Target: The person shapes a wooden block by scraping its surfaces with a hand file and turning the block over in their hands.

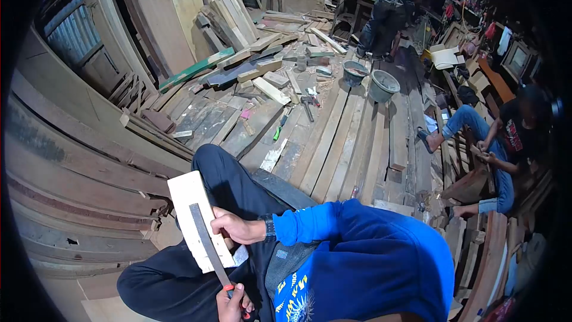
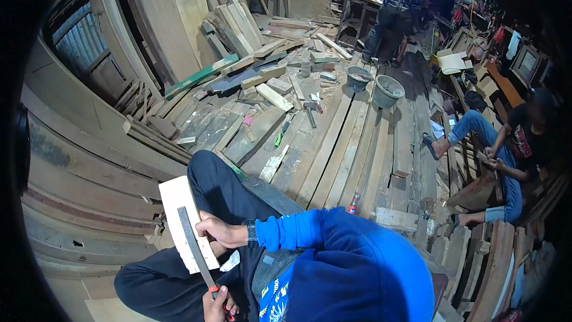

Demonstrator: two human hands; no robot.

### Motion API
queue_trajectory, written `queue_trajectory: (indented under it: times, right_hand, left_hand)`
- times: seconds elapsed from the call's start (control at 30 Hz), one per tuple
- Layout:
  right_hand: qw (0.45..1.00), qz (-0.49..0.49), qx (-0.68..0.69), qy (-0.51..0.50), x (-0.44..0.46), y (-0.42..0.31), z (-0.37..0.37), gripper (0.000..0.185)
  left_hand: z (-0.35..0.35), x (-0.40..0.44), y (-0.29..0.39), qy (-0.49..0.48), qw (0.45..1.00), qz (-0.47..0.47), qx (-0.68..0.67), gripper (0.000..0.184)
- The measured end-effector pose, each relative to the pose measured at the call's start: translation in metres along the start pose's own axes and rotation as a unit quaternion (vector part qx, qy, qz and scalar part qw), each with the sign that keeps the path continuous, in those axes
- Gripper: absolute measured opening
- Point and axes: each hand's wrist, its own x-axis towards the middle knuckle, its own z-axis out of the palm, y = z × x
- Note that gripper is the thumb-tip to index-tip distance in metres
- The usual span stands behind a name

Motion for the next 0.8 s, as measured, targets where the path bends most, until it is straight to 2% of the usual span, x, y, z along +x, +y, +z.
queue_trajectory:
  times: [0.03, 0.07, 0.13, 0.2, 0.27, 0.3, 0.33, 0.4, 0.53, 0.6, 0.73, 0.77, 0.8]
  right_hand:
    - [1.0, 0.001, -0.003, -0.009, -0.002, -0.003, 0.005, 0.046]
    - [0.997, 0.072, 0.016, -0.015, -0.016, -0.02, 0.018, 0.047]
    - [0.997, 0.069, -0.025, -0.011, -0.015, 0.001, 0.018, 0.047]
    - [0.997, 0.068, -0.003, -0.023, -0.015, 0.01, 0.013, 0.044]
    - [0.994, 0.105, -0.017, -0.006, -0.014, -0.01, 0.014, 0.041]
    - [0.997, 0.072, -0.008, -0.026, -0.014, -0.023, 0.016, 0.04]
    - [0.999, 0.03, -0.02, -0.037, 0.002, -0.001, -0.006, 0.041]
    - [1.0, 0.008, 0.002, -0.028, 0.004, -0.011, -0.004, 0.043]
    - [1.0, 0.004, 0.0, -0.008, -0.002, 0.007, -0.002, 0.046]
    - [0.995, 0.095, -0.016, -0.016, -0.009, 0.02, 0.002, 0.049]
    - [0.993, 0.117, -0.007, -0.017, -0.017, -0.011, 0.013, 0.045]
    - [0.995, 0.098, 0.004, -0.032, -0.019, -0.028, 0.018, 0.044]
    - [0.999, 0.034, -0.018, -0.038, -0.003, -0.004, 0.001, 0.044]
  left_hand:
    - [0.0, 0.0, 0.0, 0.004, 1.0, -0.007, -0.011, 0.026]
    - [0.001, -0.001, 0.0, 0.004, 1.0, -0.009, -0.009, 0.026]
    - [0.002, 0.0, 0.002, 0.012, 1.0, -0.008, -0.012, 0.026]
    - [0.003, -0.001, 0.003, 0.009, 1.0, -0.002, -0.015, 0.025]
    - [0.001, -0.001, 0.002, 0.008, 1.0, 0.007, -0.024, 0.024]
    - [-0.004, 0.0, -0.002, -0.003, 1.0, -0.002, -0.015, 0.022]
    - [-0.007, 0.002, -0.005, -0.014, 1.0, -0.01, -0.006, 0.021]
    - [-0.007, 0.002, -0.009, -0.016, 1.0, -0.002, -0.023, 0.02]
    - [-0.001, 0.001, -0.005, -0.007, 0.999, 0.014, -0.051, 0.018]
    - [0.0, 0.001, -0.004, -0.004, 0.998, 0.01, -0.056, 0.018]
    - [0.005, -0.006, 0.009, 0.014, 0.999, -0.018, -0.03, 0.017]
    - [0.003, -0.005, 0.006, 0.014, 0.999, -0.013, -0.025, 0.017]
    - [0.002, -0.003, 0.003, 0.012, 0.999, -0.011, -0.027, 0.017]
